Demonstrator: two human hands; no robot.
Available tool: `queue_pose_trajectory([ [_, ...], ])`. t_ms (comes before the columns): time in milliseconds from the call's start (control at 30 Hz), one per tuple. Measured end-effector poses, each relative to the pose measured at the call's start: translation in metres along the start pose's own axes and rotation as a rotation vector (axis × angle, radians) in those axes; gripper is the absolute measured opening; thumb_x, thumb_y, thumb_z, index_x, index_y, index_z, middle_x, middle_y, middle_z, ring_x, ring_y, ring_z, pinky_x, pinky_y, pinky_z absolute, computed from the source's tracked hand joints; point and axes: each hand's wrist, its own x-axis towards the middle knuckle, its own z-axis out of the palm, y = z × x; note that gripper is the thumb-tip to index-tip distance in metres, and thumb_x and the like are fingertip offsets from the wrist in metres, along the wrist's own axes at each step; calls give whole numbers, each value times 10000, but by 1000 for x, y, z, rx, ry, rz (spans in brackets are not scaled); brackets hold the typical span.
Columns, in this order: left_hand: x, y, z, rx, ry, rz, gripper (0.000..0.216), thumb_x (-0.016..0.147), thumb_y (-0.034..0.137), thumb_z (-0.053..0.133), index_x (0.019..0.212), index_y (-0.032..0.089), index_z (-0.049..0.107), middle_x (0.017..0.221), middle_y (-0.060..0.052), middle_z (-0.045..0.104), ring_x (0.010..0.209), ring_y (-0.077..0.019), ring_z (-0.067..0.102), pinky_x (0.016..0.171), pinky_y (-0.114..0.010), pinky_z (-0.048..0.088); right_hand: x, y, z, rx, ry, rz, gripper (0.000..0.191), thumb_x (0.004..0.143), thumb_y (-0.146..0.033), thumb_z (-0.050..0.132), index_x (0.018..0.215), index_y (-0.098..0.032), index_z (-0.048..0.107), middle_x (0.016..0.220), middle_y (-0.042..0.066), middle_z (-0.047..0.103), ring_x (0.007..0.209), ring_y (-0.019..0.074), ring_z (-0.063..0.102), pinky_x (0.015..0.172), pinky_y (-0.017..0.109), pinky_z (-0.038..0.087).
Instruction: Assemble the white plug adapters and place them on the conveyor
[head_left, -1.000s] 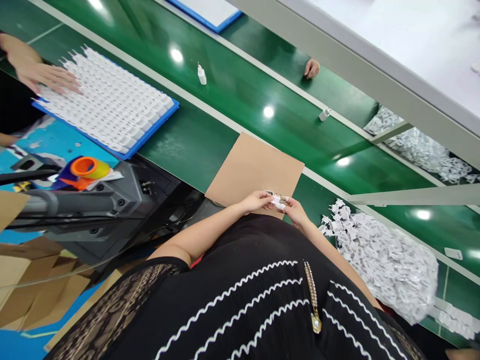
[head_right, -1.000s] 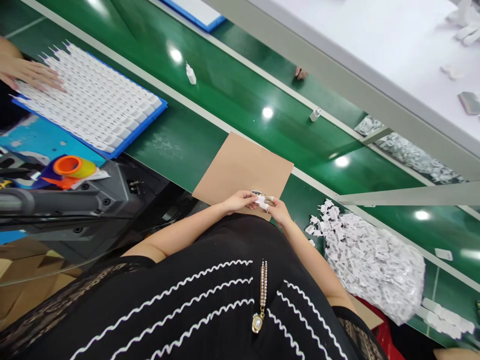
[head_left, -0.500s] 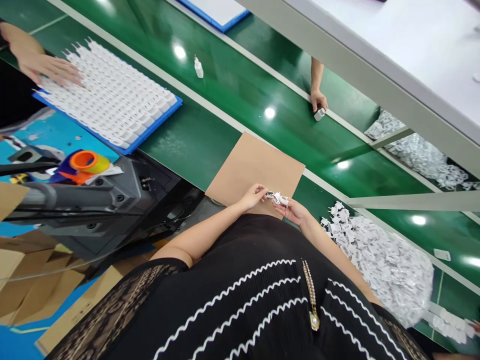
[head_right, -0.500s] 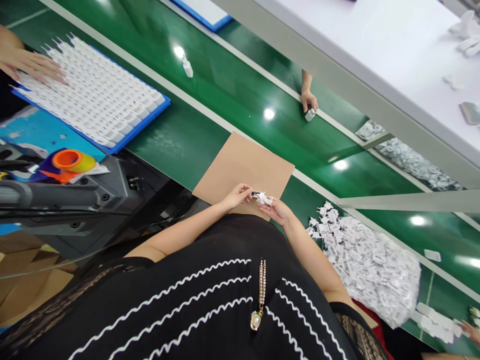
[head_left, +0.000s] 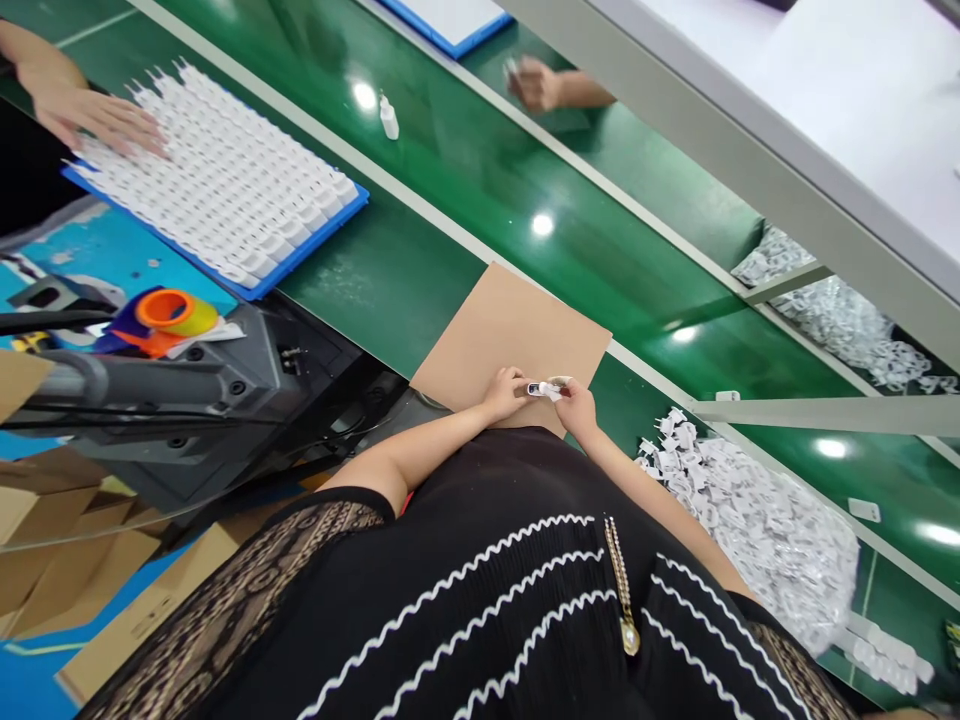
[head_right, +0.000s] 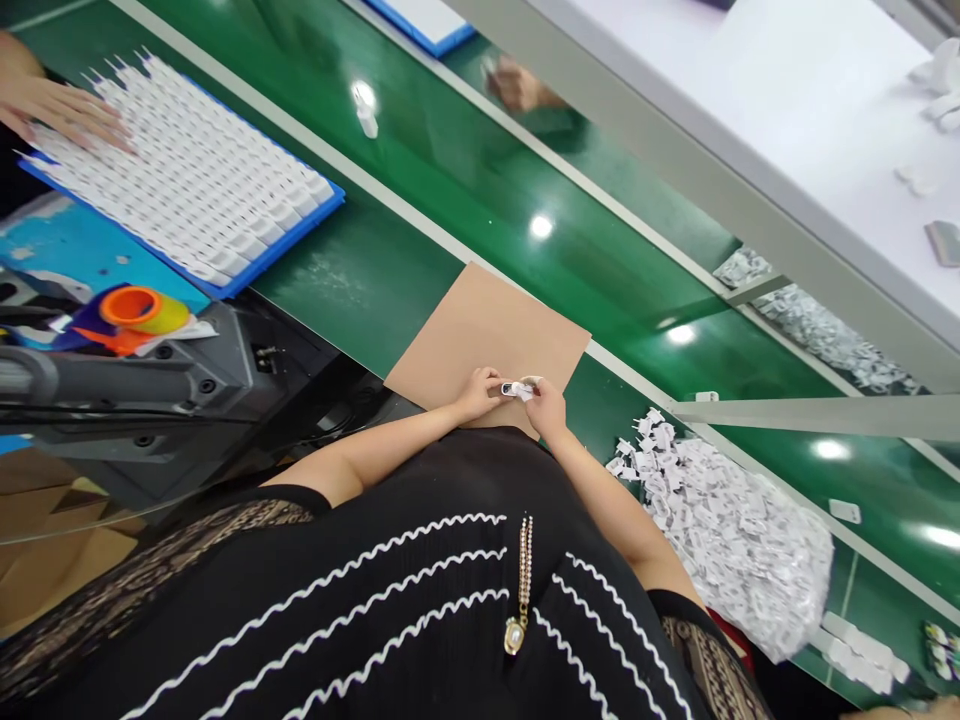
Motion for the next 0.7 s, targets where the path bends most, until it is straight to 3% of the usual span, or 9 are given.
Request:
queue_pose_trajectory([
  [133, 1, -7, 5, 47, 24, 8, 308, 831, 419, 804, 1121, 315, 799, 1093, -56, 609, 1091, -253, 527, 1057, -428, 458, 1, -7, 5, -262, -63, -143, 328, 826, -119, 610, 1099, -252, 734, 1130, 78, 744, 1117, 308, 631, 1033, 441, 465],
  [233, 2, -10, 8, 69, 33, 10, 310, 833, 434, 809, 1119, 316, 801, 1092, -55, 614, 1078, -247, 534, 1039, -417, 471, 4, -11, 8, -430, -121, -213, 330, 826, -76, 591, 1082, -219, 744, 1059, 108, 743, 1069, 312, 621, 985, 413, 455],
  [700, 4, -13, 10, 102, 50, 19, 290, 823, 421, 831, 1091, 310, 815, 1070, -49, 631, 1043, -240, 547, 1004, -406, 475, 9, -45, 12, -931, -310, -287, 222, 984, -112, 499, 1068, -148, 701, 1038, 138, 738, 982, 272, 635, 860, 342, 391],
])
